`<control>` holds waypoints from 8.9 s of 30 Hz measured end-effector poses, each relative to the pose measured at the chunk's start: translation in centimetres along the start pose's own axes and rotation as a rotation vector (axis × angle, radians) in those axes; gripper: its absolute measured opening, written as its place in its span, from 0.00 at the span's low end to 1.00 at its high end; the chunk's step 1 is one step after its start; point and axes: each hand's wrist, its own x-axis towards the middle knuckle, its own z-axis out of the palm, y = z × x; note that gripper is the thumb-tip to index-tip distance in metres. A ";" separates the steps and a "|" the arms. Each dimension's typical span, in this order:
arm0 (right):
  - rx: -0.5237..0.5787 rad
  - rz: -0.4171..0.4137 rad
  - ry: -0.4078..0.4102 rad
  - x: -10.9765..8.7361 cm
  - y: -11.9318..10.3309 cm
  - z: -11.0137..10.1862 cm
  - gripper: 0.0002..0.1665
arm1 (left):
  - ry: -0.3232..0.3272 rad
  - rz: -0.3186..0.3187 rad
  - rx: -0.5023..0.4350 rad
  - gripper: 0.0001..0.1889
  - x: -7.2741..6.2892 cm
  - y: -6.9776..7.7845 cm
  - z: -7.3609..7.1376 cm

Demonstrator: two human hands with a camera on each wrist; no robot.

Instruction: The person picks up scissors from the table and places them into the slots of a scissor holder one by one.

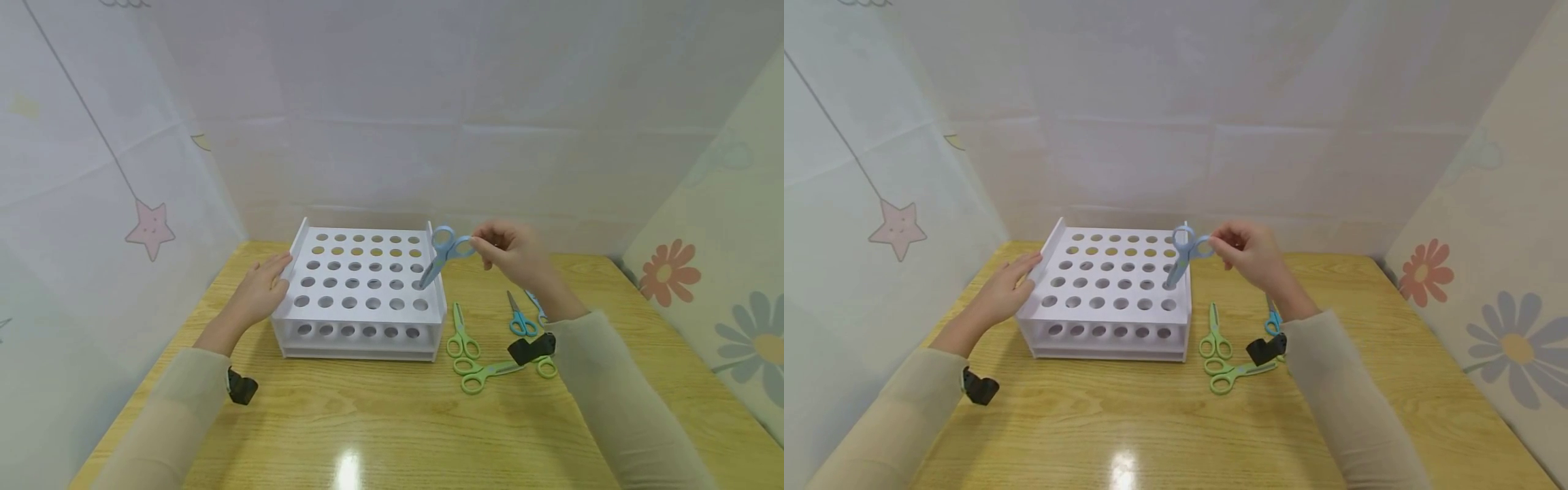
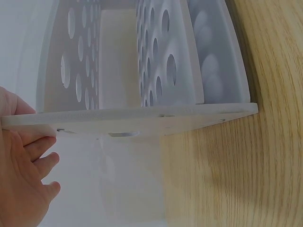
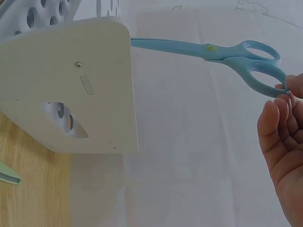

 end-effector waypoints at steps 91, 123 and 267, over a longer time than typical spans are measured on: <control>0.049 0.212 -0.275 -2.4 5.5 5.3 0.12 | -0.006 -0.008 -0.013 0.27 0.1 0.0 0.1; 0.093 0.295 -0.228 -5.9 9.2 2.9 0.14 | 0.000 0.008 0.013 0.27 0.2 -0.2 0.2; 0.035 0.228 0.074 -5.2 8.6 0.3 0.11 | -0.016 -0.010 -0.028 0.27 0.1 -0.2 0.2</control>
